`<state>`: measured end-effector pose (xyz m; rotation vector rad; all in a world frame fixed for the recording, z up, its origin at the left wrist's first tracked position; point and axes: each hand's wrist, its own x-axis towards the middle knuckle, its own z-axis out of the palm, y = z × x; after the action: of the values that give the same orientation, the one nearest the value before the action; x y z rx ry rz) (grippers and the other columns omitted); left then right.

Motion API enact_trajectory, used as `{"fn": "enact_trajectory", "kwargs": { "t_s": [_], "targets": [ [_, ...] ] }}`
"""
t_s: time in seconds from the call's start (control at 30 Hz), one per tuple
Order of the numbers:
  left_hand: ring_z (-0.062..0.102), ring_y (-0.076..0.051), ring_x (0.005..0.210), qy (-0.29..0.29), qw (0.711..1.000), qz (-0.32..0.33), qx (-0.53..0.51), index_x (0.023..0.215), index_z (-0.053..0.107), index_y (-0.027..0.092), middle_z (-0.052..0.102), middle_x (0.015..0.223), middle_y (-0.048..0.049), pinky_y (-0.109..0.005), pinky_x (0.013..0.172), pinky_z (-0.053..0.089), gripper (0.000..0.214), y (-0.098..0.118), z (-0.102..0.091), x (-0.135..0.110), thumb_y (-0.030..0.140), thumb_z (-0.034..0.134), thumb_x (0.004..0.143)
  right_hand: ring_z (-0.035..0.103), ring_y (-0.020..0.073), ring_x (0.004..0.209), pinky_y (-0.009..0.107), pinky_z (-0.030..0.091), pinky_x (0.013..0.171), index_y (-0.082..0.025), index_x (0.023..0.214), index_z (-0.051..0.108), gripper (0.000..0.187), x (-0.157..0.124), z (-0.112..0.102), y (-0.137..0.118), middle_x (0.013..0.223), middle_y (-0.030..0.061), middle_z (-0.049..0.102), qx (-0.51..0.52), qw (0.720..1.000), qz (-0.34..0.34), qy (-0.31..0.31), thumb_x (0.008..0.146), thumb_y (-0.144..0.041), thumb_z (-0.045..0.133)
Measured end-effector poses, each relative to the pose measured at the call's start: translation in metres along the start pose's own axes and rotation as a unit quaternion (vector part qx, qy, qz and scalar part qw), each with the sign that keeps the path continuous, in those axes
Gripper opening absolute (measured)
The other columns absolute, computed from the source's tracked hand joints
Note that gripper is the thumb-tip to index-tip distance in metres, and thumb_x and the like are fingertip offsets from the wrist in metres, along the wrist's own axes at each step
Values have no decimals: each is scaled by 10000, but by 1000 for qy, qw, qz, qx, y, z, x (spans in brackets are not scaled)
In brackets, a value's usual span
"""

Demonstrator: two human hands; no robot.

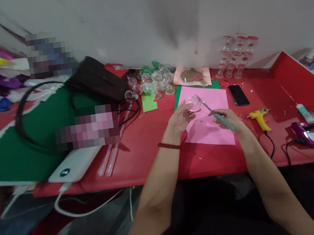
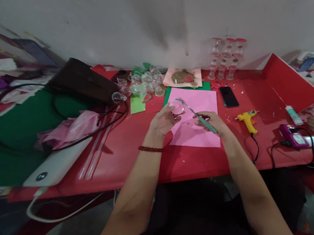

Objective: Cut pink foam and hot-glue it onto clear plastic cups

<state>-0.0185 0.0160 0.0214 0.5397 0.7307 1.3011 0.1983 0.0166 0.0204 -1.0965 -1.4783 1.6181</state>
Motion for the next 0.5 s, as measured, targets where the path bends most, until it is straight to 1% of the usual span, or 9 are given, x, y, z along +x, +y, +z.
{"fn": "enact_trajectory", "kwargs": {
  "t_s": [0.1, 0.23, 0.33, 0.43, 0.5],
  "targets": [
    [678, -124, 681, 11, 1000, 4, -8, 914, 583, 209, 685, 817, 38, -226, 555, 375, 438, 1, 0, 0, 201, 827, 550, 307, 21, 425, 228, 197, 430, -161, 967, 722, 552, 0, 0, -1, 595, -69, 503, -8, 1000, 1, 6, 548, -462, 917],
    [645, -109, 643, -4, 1000, 10, -10, 886, 613, 192, 684, 773, 28, -219, 518, 340, 402, 1, 1, 1, 230, 834, 552, 319, 28, 430, 232, 216, 433, -152, 994, 733, 583, 0, 0, 2, 587, -63, 507, -20, 1000, 7, 14, 539, -466, 920],
    [627, -101, 626, -2, 1000, 14, -16, 894, 643, 181, 694, 772, 23, -215, 504, 334, 413, 1, 0, 2, 265, 847, 545, 314, 30, 426, 236, 209, 430, -154, 1004, 737, 589, 0, 0, 2, 586, -62, 512, -26, 999, 10, 20, 540, -471, 916],
    [630, -95, 651, 12, 999, 23, -21, 892, 652, 181, 710, 804, 20, -215, 535, 372, 394, 0, -1, 3, 255, 846, 557, 300, 30, 424, 239, 194, 432, -159, 1001, 725, 580, 0, 0, 1, 579, -76, 483, -29, 999, 6, 17, 554, -482, 905],
    [675, -123, 734, 15, 999, 28, -22, 889, 656, 184, 729, 851, 5, -231, 608, 434, 378, 0, -1, 3, 242, 842, 566, 282, 29, 435, 240, 184, 439, -160, 1010, 711, 573, -1, -2, 0, 583, -86, 451, -38, 999, -4, 3, 584, -501, 888]
  ]
}}
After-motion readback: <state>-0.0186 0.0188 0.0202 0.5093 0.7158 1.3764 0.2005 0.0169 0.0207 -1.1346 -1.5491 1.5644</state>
